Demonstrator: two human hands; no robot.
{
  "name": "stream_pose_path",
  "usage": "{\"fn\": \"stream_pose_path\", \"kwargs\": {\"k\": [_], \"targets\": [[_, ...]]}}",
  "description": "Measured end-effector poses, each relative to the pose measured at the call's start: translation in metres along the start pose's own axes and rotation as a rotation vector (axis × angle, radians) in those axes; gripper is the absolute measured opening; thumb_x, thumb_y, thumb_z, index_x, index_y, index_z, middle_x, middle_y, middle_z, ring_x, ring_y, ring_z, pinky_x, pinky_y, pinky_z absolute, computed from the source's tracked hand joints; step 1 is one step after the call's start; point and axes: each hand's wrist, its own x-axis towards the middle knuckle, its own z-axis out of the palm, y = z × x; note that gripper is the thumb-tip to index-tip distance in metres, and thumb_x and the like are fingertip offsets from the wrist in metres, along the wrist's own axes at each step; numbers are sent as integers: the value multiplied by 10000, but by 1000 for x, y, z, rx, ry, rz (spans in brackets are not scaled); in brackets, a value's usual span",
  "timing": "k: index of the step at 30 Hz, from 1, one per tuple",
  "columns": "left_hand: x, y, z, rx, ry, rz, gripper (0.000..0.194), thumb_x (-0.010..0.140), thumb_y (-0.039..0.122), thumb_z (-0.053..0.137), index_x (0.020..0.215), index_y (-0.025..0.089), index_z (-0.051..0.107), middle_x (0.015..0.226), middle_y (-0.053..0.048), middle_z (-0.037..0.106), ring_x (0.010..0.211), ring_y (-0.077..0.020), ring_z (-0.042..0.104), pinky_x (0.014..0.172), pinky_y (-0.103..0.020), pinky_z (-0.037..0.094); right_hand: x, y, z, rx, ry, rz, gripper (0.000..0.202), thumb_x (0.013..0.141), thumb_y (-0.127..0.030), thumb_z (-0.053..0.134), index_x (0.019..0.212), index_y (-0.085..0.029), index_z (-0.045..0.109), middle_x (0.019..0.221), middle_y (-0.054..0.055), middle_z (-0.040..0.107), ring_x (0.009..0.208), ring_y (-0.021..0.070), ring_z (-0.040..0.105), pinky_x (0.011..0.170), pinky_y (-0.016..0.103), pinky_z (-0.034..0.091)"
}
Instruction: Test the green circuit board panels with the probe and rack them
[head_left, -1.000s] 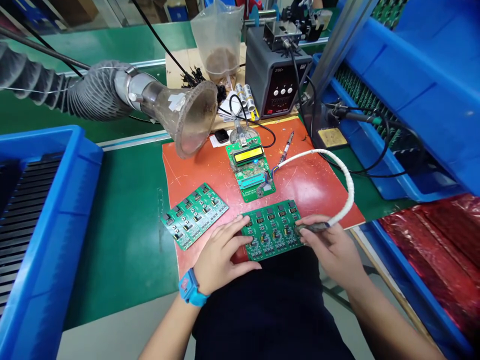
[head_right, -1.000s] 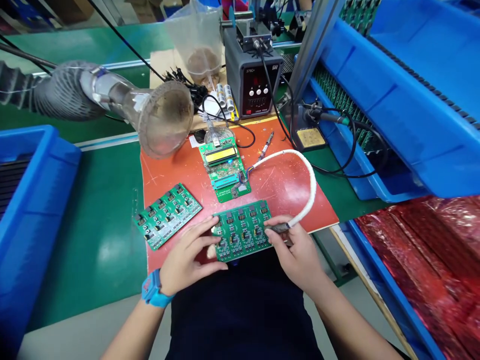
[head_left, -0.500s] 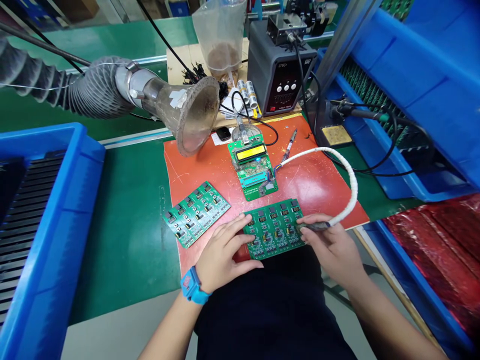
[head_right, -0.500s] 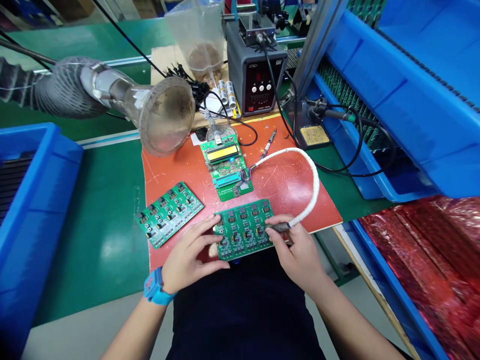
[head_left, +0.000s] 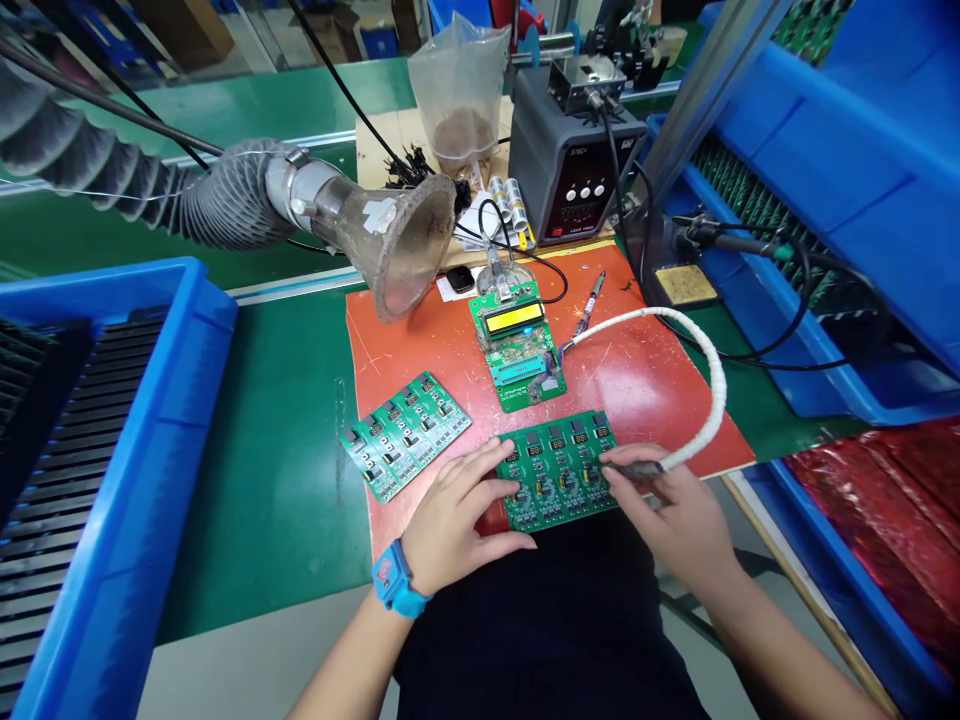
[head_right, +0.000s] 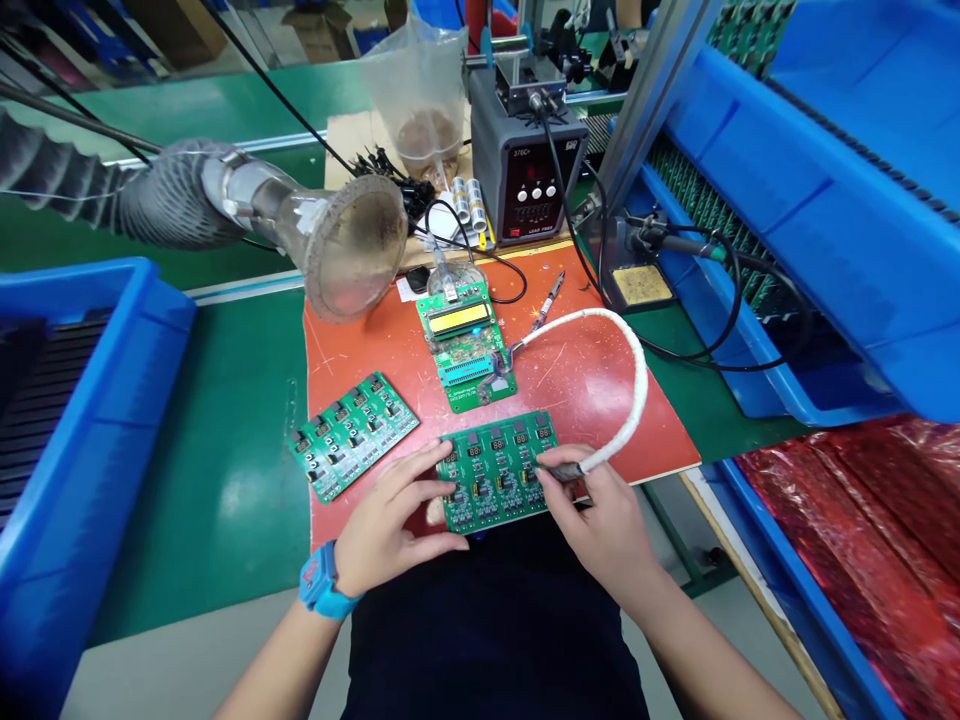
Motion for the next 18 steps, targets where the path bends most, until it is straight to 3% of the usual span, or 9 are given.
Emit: {"fn": "stream_pose_path", "kwargs": {"k": [14,18], "targets": [[-1,1,0,4,3,-20,498,761,529,739,1105,199,594,1373,-168,550,1289,-308,523,1015,-464,497,-3,8,-1,67,-25,61,172,919,-372,601,997,-219,615,986,74,693,809,208,687,687,304,588],[-2,3,-1,62,46,1,478,771,547,719,1086,209,598,1344,-168,577,1233,-310,574,938,-462,559,-5,12,3,88,-22,69,174,929,-380,583,982,-220,627,981,73,695,794,199,689,683,283,588]]}}
